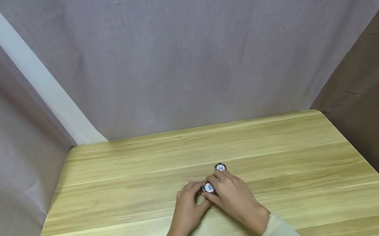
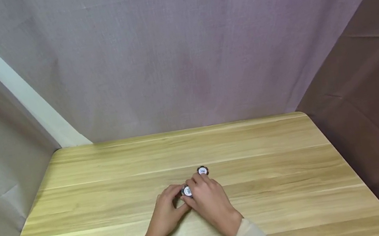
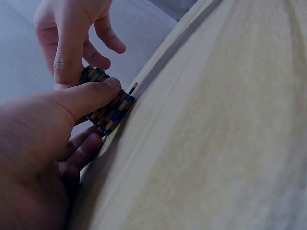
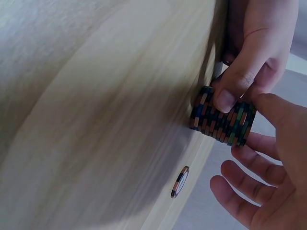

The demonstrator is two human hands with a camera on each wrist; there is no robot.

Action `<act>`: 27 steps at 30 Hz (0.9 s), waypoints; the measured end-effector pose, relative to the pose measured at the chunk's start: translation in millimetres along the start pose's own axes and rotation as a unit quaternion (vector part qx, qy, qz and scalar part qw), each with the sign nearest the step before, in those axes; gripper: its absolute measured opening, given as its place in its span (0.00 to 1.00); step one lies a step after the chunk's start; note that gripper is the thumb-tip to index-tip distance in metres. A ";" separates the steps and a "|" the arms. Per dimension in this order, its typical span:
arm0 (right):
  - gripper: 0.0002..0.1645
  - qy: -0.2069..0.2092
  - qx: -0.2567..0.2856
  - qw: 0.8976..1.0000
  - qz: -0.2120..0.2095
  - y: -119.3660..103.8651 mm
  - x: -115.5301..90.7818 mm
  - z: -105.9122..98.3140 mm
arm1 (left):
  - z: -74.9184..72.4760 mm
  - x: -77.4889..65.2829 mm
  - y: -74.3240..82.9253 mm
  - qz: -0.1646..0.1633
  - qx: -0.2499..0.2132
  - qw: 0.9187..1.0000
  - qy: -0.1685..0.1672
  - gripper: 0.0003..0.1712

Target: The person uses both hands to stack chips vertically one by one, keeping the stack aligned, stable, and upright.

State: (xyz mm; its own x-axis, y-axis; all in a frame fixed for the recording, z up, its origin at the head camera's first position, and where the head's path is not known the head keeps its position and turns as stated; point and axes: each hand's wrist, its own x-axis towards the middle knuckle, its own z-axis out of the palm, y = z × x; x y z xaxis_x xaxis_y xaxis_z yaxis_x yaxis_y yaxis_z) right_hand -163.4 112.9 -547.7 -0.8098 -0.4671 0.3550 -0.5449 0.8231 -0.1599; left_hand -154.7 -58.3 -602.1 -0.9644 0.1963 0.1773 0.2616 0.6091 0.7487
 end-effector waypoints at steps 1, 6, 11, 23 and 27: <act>0.22 -0.002 0.004 1.000 0.000 -0.8 0.5 -0.2 | 0.1 -0.1 -0.3 0.001 0.001 1.000 0.001 0.26; 0.22 -0.012 0.016 1.000 0.006 -3.9 1.9 -0.7 | -0.1 -0.2 -0.2 0.002 0.002 1.000 0.003 0.27; 0.21 -0.027 0.037 0.998 0.034 -6.2 2.6 -0.4 | -0.3 0.3 -0.1 -0.001 0.002 1.000 0.002 0.26; 0.24 -0.042 0.096 0.990 0.097 10.0 6.9 -3.4 | 1.1 1.5 -1.2 0.001 -0.004 1.000 -0.004 0.27; 0.22 -0.043 0.104 0.985 0.133 29.1 12.2 -0.1 | 0.9 1.6 -0.6 -0.006 -0.017 1.000 -0.010 0.27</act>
State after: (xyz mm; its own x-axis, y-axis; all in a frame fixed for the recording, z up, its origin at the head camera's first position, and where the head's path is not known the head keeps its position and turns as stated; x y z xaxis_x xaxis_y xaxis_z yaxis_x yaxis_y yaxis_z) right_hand -189.1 131.2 -547.9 -0.9407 -0.2769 0.1961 -0.3360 0.8401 -0.4258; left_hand -156.3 -57.7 -602.8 -0.9666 0.2037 0.1554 0.2475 0.5854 0.7721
